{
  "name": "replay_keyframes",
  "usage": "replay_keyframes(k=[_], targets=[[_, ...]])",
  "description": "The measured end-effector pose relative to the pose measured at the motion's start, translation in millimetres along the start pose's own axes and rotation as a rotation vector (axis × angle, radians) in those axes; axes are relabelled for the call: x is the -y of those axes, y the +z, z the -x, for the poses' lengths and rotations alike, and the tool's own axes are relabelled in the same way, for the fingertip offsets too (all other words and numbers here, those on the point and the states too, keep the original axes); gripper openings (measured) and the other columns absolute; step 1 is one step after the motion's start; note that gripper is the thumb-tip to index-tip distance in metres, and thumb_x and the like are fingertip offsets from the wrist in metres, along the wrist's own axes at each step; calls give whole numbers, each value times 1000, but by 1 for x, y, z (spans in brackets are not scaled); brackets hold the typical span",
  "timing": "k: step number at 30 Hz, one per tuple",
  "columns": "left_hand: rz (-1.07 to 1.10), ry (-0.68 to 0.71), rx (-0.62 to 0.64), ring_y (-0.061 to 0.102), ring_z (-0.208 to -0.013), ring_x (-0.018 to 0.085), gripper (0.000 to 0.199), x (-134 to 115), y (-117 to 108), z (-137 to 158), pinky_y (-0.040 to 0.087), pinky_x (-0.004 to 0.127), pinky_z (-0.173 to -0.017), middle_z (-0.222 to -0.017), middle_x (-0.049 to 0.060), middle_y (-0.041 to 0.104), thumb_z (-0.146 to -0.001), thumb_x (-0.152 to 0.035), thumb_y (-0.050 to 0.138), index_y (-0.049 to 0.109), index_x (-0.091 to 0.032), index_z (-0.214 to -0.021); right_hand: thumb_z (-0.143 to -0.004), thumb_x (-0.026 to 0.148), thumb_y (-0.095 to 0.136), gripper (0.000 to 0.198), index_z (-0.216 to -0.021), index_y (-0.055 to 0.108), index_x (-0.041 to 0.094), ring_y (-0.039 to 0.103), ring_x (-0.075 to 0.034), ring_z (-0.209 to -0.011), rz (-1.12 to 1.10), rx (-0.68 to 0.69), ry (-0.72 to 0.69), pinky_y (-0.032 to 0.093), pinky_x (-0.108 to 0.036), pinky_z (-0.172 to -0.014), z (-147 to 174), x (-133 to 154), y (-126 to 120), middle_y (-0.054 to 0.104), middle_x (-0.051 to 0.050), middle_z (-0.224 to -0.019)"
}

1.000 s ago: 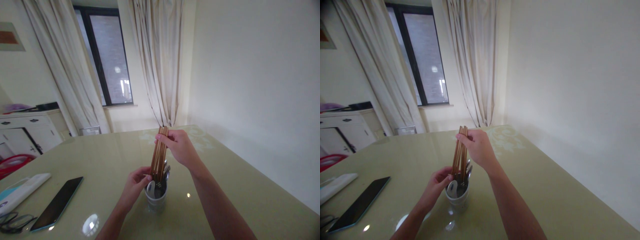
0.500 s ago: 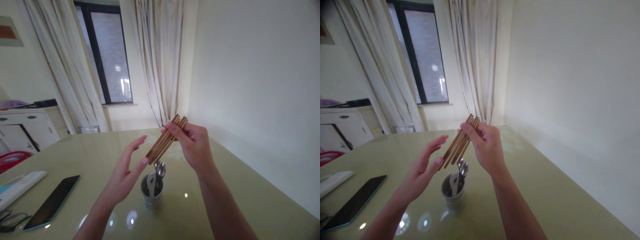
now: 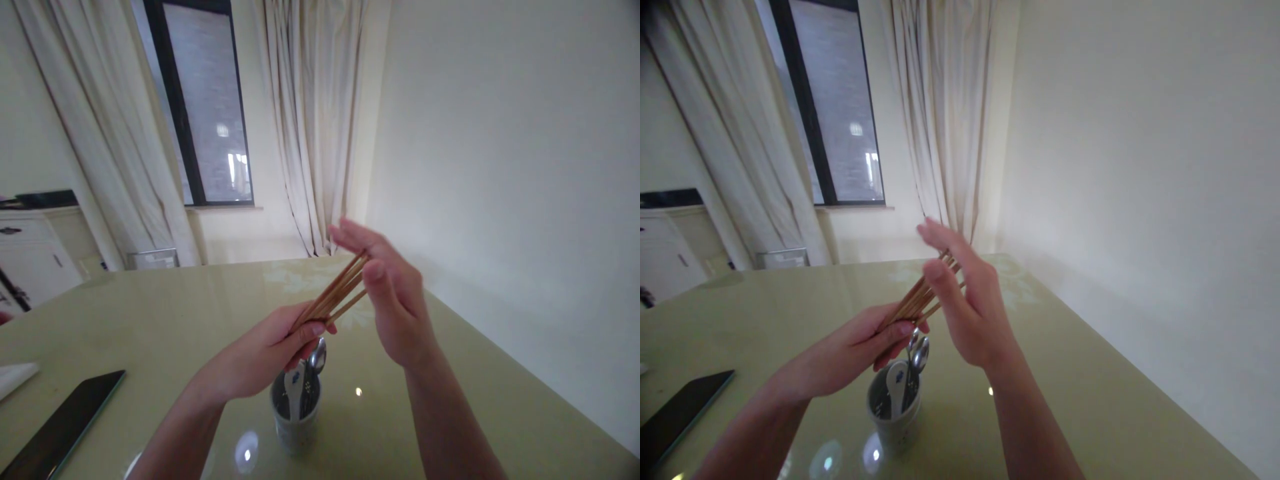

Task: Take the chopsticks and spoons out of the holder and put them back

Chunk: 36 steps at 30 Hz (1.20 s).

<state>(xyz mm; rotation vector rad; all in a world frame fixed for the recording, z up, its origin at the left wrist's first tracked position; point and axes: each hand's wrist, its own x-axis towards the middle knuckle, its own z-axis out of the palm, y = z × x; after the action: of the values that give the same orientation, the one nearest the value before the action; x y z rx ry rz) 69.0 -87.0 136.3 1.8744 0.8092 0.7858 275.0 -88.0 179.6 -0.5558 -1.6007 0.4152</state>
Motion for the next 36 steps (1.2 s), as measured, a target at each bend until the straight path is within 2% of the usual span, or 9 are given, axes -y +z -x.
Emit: replay_keyframes(k=[4,8,12,17,20,23,28,32,36], targets=[[-30,7,18,53,-62,13,28,-6,-4,5,46,22,-55,-74,-1,60,-104,-44,56,72,-21,-100,-108,65,44,57,-147,64,27,60,-31,-142,7,49,-17,49,-52,-121,4,3,4,68,-9,-148],[-42,-17,1,63,-67,16,28,-14,-4,10,53,25,-61,-78,2,69,-103,-44,55,70,-22,-93,-108,52,57,44,-146,64,30,67,-27,-134,14,113,31,53,-47,-116,5,2,8,73,-7,-141],[-120,-15,-95,55,-59,13,30,-8,-20,13,46,23,-54,-69,-2,61,-100,-48,58,73,-21,-100,-111,47,52,37,-135,70,26,72,-24,-125,-4,76,72,57,-42,-109,1,-8,10,76,-8,-134],[-260,-270,-281,54,-61,14,35,55,-59,-1,45,24,-53,-74,-1,60,-91,-52,58,68,-19,-93,-106,51,60,41,-130,71,20,72,-31,-121,389,263,235,54,-47,-106,0,-30,14,77,-14,-131],[-405,-556,-225,57,-64,16,27,106,-69,-10,44,25,-53,-74,1,62,-82,-44,61,65,-18,-88,-102,48,67,43,-130,71,16,66,-37,-129,646,547,282,48,-50,-108,5,-40,19,73,-19,-136],[-423,-626,-168,62,-64,18,23,141,-64,-12,49,28,-57,-70,1,64,-77,-40,63,65,-19,-83,-99,48,72,39,-123,73,17,71,-35,-116,723,768,366,51,-42,-94,10,-44,23,77,-17,-125],[-529,-631,-121,70,-72,25,15,160,-57,-11,49,31,-65,-70,2,71,-67,-33,72,71,-20,-76,-95,39,77,22,-106,72,20,69,-24,-92,719,871,395,39,-29,-71,13,-51,28,79,-8,-103],[-673,-627,-151,73,-92,30,20,165,-59,-14,48,32,-77,-87,5,78,-62,-29,79,74,-20,-79,-91,27,74,11,-99,70,20,64,-19,-82,704,906,388,34,-27,-66,16,-56,32,75,-4,-92],[-752,-637,-137,73,-91,30,18,168,-58,-14,46,31,-74,-87,6,79,-65,-29,81,74,-20,-79,-90,17,68,6,-95,70,20,62,-17,-79,681,914,375,34,-26,-64,17,-56,34,73,-3,-87]])
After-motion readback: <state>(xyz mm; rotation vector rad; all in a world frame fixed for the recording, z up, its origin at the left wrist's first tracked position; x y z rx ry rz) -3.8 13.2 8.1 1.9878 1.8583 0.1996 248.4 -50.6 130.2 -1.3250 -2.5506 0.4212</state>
